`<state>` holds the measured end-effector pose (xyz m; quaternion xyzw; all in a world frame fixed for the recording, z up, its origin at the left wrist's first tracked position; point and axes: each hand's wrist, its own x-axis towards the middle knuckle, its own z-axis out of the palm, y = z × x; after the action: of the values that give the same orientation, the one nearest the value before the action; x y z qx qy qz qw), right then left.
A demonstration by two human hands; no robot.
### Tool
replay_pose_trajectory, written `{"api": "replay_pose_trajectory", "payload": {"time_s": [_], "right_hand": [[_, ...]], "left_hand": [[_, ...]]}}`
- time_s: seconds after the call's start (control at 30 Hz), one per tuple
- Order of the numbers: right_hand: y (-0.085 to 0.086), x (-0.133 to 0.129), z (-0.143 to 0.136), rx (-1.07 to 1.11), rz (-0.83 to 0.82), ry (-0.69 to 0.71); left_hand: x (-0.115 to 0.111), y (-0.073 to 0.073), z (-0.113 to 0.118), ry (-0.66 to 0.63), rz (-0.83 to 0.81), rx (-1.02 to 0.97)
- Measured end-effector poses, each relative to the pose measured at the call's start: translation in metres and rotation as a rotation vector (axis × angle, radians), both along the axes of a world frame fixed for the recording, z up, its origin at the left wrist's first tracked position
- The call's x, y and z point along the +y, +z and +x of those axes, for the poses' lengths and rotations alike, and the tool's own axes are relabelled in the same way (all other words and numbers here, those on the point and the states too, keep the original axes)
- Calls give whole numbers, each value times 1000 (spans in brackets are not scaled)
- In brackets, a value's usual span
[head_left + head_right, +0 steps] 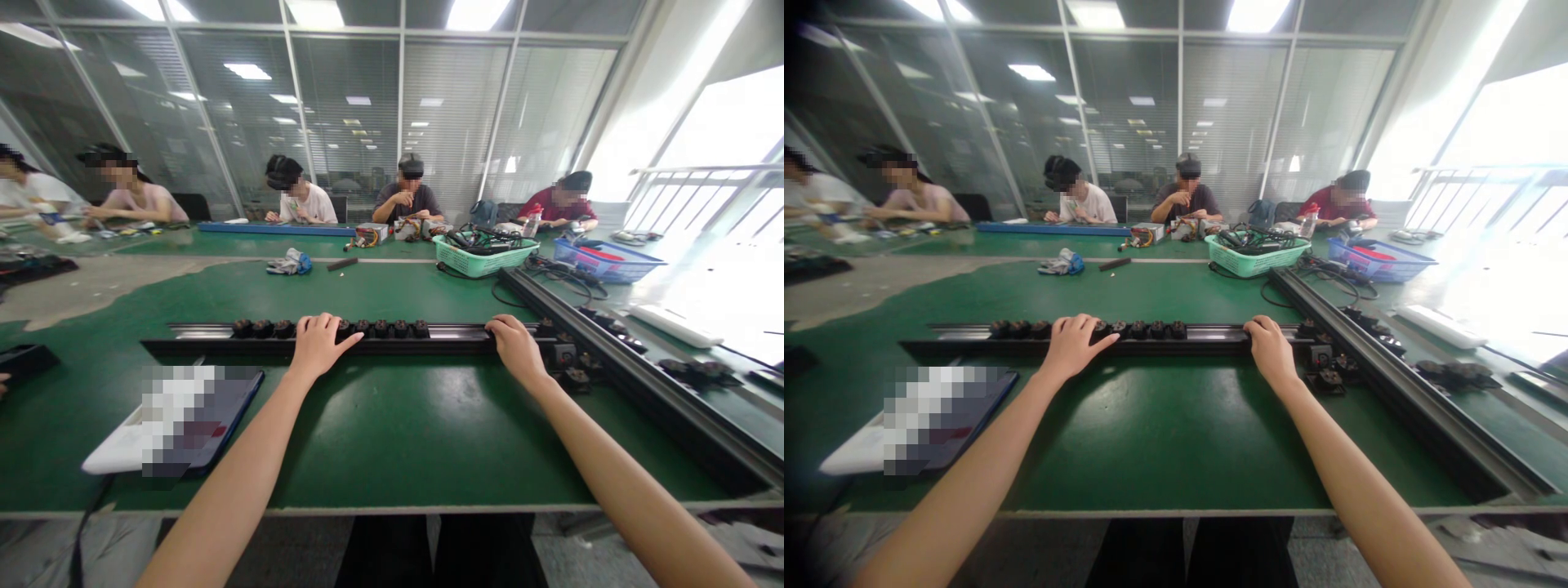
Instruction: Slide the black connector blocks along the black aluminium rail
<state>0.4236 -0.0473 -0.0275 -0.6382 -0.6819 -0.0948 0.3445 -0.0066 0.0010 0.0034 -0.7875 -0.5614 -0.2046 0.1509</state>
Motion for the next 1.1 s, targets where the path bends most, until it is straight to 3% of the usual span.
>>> {"api": "replay_pose_trajectory", "payload": {"time_s": [1.1], "right_hand": [[2,-5,3,-24,-16,-42]], "left_hand": [[1,-1,0,-8,-4,-16]]}}
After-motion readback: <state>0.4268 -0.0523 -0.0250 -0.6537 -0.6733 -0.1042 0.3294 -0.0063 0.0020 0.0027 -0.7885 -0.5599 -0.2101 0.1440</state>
